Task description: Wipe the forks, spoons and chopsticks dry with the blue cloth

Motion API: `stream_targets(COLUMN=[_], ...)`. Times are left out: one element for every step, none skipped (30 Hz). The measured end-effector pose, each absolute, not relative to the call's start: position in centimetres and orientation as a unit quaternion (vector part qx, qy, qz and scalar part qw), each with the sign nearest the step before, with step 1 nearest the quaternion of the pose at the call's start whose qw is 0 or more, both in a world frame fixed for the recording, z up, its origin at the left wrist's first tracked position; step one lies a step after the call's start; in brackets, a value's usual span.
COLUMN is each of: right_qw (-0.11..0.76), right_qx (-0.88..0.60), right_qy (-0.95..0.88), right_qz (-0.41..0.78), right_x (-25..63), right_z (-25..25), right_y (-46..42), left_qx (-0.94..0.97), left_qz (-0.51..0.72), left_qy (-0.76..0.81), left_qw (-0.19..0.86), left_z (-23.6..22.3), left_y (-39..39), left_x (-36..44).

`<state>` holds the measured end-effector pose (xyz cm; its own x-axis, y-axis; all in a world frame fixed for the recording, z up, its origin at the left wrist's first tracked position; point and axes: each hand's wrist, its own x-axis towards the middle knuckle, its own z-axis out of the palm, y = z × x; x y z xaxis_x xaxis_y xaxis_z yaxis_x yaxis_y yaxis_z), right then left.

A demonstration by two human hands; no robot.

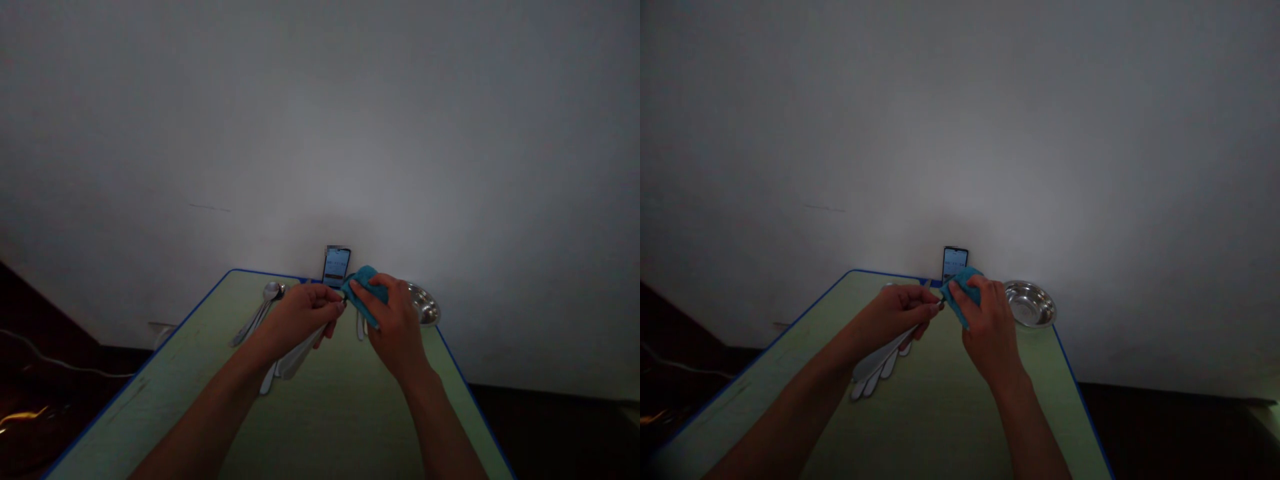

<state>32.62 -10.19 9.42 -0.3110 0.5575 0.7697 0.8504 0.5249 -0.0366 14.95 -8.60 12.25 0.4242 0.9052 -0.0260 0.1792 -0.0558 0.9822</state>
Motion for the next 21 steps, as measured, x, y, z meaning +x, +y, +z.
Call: stream_targets(right_qw=[0.379,0.378,0.377,0.376,0.374,0.372,0.369,0.366,0.364,0.362,0.361,0.361,0.362,0.363,0.364,0.365,0.366,0.366,0.369,0.373,0.380], right_qx=[-0.448,-0.448,-0.449,-0.450,-0.452,-0.456,-0.462,-0.468,-0.473,-0.478,-0.482,-0.485,-0.489,-0.492,-0.495,-0.498,-0.500,-0.502,-0.504,-0.506,-0.507], right_qy=[-0.786,-0.786,-0.785,-0.785,-0.783,-0.782,-0.778,-0.775,-0.773,-0.770,-0.768,-0.766,-0.763,-0.761,-0.759,-0.757,-0.755,-0.752,-0.749,-0.746,-0.742], right_qz=[-0.194,-0.196,-0.198,-0.201,-0.204,-0.207,-0.211,-0.214,-0.217,-0.218,-0.220,-0.219,-0.218,-0.217,-0.216,-0.216,-0.216,-0.218,-0.219,-0.220,-0.221], right_x=[32.61,32.59,32.58,32.56,32.54,32.53,32.52,32.52,32.52,32.54,32.56,32.58,32.59,32.60,32.60,32.59,32.57,32.55,32.53,32.51,32.50], right_z=[9.41,9.41,9.40,9.38,9.35,9.32,9.28,9.24,9.20,9.17,9.14,9.12,9.11,9.10,9.11,9.11,9.11,9.10,9.09,9.06,9.03], right_y=[-10.20,-10.21,-10.20,-10.17,-10.13,-10.08,-10.01,-9.95,-9.88,-9.82,-9.77,-9.74,-9.72,-9.70,-9.69,-9.67,-9.65,-9.62,-9.59,-9.55,-9.52], left_qx=[0.646,0.646,0.648,0.650,0.652,0.653,0.655,0.656,0.658,0.658,0.659,0.659,0.659,0.659,0.658,0.658,0.658,0.658,0.658,0.657,0.657], left_qz=[0.332,0.330,0.327,0.325,0.322,0.320,0.318,0.317,0.318,0.318,0.319,0.319,0.317,0.314,0.313,0.312,0.310,0.309,0.308,0.308,0.308], left_qy=[0.422,0.423,0.423,0.423,0.422,0.420,0.418,0.416,0.415,0.415,0.416,0.417,0.419,0.422,0.425,0.427,0.429,0.431,0.433,0.435,0.437], left_qw=[0.543,0.543,0.542,0.542,0.542,0.543,0.543,0.544,0.543,0.541,0.540,0.539,0.538,0.537,0.537,0.537,0.536,0.534,0.534,0.533,0.533], left_z=[12.27,12.27,12.27,12.25,12.21,12.15,12.08,12.01,11.94,11.89,11.86,11.86,11.88,11.92,11.96,11.99,12.01,12.01,11.99,11.95,11.90], left_y=[-8.60,-8.60,-8.60,-8.61,-8.61,-8.61,-8.61,-8.61,-8.60,-8.59,-8.58,-8.58,-8.57,-8.56,-8.55,-8.54,-8.52,-8.50,-8.47,-8.43,-8.37], left_x=[14.95,14.94,14.93,14.92,14.90,14.90,14.91,14.92,14.94,14.96,14.98,15.00,15.00,14.98,14.93,14.87,14.78,14.67,14.56,14.44,14.33])
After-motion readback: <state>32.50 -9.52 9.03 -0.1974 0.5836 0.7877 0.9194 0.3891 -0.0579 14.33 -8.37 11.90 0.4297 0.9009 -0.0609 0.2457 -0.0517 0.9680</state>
